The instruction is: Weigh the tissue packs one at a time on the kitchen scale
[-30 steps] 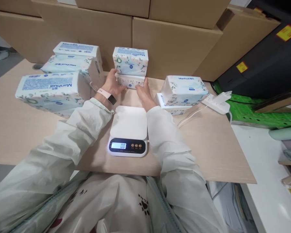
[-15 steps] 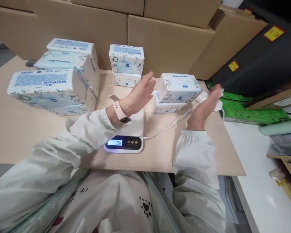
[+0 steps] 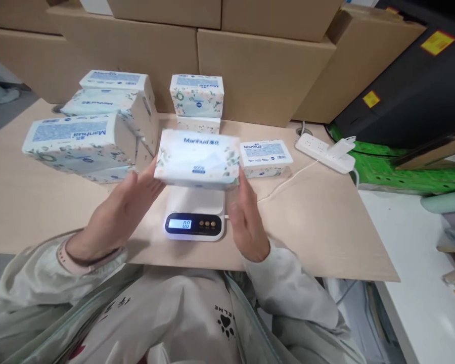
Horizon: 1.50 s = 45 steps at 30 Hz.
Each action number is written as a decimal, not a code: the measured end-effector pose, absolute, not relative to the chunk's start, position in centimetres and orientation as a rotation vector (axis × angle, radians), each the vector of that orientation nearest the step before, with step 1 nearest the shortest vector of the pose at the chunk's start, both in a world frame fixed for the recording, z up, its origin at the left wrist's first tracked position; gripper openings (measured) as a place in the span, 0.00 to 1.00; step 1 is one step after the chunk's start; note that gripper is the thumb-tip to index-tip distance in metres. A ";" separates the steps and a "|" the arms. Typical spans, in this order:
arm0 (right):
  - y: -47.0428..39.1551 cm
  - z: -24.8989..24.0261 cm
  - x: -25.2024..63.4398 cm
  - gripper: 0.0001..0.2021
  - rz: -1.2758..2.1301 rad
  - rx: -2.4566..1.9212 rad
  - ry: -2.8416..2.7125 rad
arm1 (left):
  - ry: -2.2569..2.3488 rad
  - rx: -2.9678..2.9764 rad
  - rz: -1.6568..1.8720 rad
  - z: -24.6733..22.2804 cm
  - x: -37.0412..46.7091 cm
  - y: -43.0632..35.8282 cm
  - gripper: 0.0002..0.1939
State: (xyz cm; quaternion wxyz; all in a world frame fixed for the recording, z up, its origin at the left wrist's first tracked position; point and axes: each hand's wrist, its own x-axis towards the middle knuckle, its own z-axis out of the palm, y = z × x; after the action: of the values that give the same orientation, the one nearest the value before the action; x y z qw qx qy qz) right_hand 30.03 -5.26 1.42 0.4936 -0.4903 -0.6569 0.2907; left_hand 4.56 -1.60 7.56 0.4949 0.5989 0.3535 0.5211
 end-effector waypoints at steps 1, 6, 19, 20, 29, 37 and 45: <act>-5.7 0.6 29.6 0.34 0.749 -1.189 -1.611 | 0.857 1.435 1.180 6.9 3.6 -2.3 0.27; -6.4 -2.1 28.8 0.34 0.819 -1.230 -1.623 | 0.867 1.352 1.051 3.5 1.2 -3.1 0.30; -3.6 -1.5 29.3 0.24 0.257 -1.188 -0.841 | 0.892 1.564 1.341 -1.4 -0.1 -1.3 0.29; -3.5 -1.3 29.5 0.24 0.247 -1.190 -0.762 | 0.879 1.562 1.344 -1.5 -0.2 -1.2 0.29; -3.2 0.0 29.3 0.22 0.280 -1.172 -0.619 | 0.905 1.447 1.305 -1.5 -0.5 -1.5 0.31; -3.4 0.1 29.3 0.20 0.304 -1.150 -0.634 | 0.943 1.367 1.333 -1.2 -0.1 -1.4 0.31; -3.4 0.0 29.4 0.20 0.301 -1.157 -0.631 | 0.957 1.315 1.337 -1.1 0.0 -1.4 0.32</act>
State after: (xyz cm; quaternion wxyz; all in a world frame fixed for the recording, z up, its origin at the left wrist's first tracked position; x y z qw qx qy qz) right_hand 29.39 -3.41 0.01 0.7800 -0.5356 -0.2919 0.1395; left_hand -0.01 -1.35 -1.15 0.4952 0.5425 0.3949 0.5519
